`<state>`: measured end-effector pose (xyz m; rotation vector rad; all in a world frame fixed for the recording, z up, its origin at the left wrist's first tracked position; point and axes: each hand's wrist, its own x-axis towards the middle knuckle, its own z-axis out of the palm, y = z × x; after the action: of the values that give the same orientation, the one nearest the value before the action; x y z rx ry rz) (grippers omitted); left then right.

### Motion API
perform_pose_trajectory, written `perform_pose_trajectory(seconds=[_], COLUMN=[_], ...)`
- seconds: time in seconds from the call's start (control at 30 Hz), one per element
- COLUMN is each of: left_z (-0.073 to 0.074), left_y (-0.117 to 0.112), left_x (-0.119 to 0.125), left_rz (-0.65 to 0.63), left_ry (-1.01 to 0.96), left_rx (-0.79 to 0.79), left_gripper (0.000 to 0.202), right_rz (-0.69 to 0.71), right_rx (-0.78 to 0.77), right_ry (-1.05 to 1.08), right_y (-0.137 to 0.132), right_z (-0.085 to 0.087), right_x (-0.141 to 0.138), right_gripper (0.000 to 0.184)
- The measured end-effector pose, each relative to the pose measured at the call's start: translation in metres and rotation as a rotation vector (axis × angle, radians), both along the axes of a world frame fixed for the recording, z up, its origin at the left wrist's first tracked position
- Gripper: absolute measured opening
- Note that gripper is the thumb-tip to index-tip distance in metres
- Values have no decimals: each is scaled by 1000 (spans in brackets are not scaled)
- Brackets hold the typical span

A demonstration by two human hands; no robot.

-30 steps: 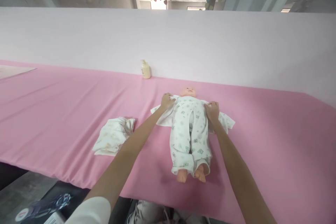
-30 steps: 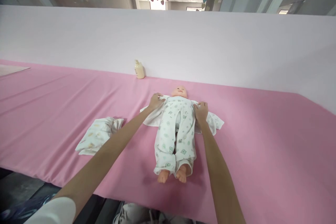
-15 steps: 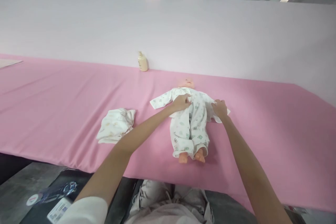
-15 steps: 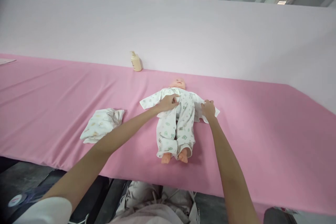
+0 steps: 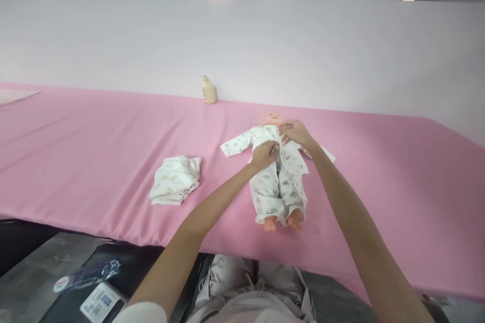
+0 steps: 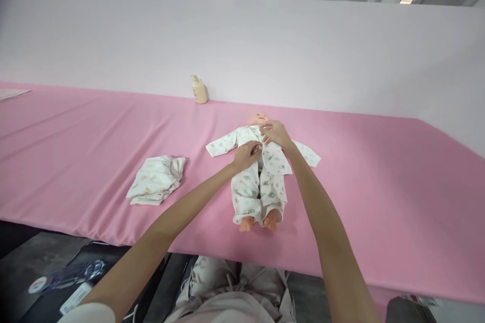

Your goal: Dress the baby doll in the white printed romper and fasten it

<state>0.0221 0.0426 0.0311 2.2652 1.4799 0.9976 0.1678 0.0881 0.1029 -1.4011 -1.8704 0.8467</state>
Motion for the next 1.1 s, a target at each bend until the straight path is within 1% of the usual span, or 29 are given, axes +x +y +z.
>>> perform_pose_trajectory(seconds=[0.07, 0.1, 0.17, 0.23, 0.33, 0.4, 0.5, 0.63, 0.7, 0.77, 0.83, 0.93, 1.1], left_z=[-2, -3, -5, -6, -5, -1, 8, 21, 23, 22, 19, 13, 4], left_y=[-4, -5, -8, -10, -10, -6, 12, 54, 73, 86, 92, 93, 91], left_x=[0, 0, 0, 0, -1, -2, -5, 0, 7, 16, 24, 29, 23], left_rz=[3, 5, 10, 10, 8, 16, 71, 254, 325, 333, 296, 252, 277], left_ry=[-9, -12, -14, -12, -6, 1, 20, 8, -3, -4, -3, -21, -91], left_rx=[15, 20, 27, 24, 4, -13, -34, -35, -41, -36, -12, 25, 44], left_gripper=[26, 27, 27, 30, 36, 36, 25, 27, 27, 26, 26, 29, 30], right_rz=[-176, -219, -257, -289, -311, -313, -324, -388, -411, -420, -429, -435, -424], right_rx=[57, 66, 77, 100, 124, 151, 214, 272, 293, 312, 337, 375, 399], right_ry=[-113, -162, -241, -294, -320, -302, -240, -148, -108, -77, -57, -43, -35], right_y=[14, 22, 35, 46, 58, 63, 63, 52, 47, 45, 45, 46, 46], right_z=[-4, -7, -14, -20, -20, -20, -29, -51, -60, -65, -68, -71, -75], right_x=[-7, -10, -17, -24, -31, -32, -31, -31, -30, -28, -26, -25, -26], right_gripper=[19, 19, 19, 16, 7, 8, 17, 27, 29, 29, 27, 27, 29])
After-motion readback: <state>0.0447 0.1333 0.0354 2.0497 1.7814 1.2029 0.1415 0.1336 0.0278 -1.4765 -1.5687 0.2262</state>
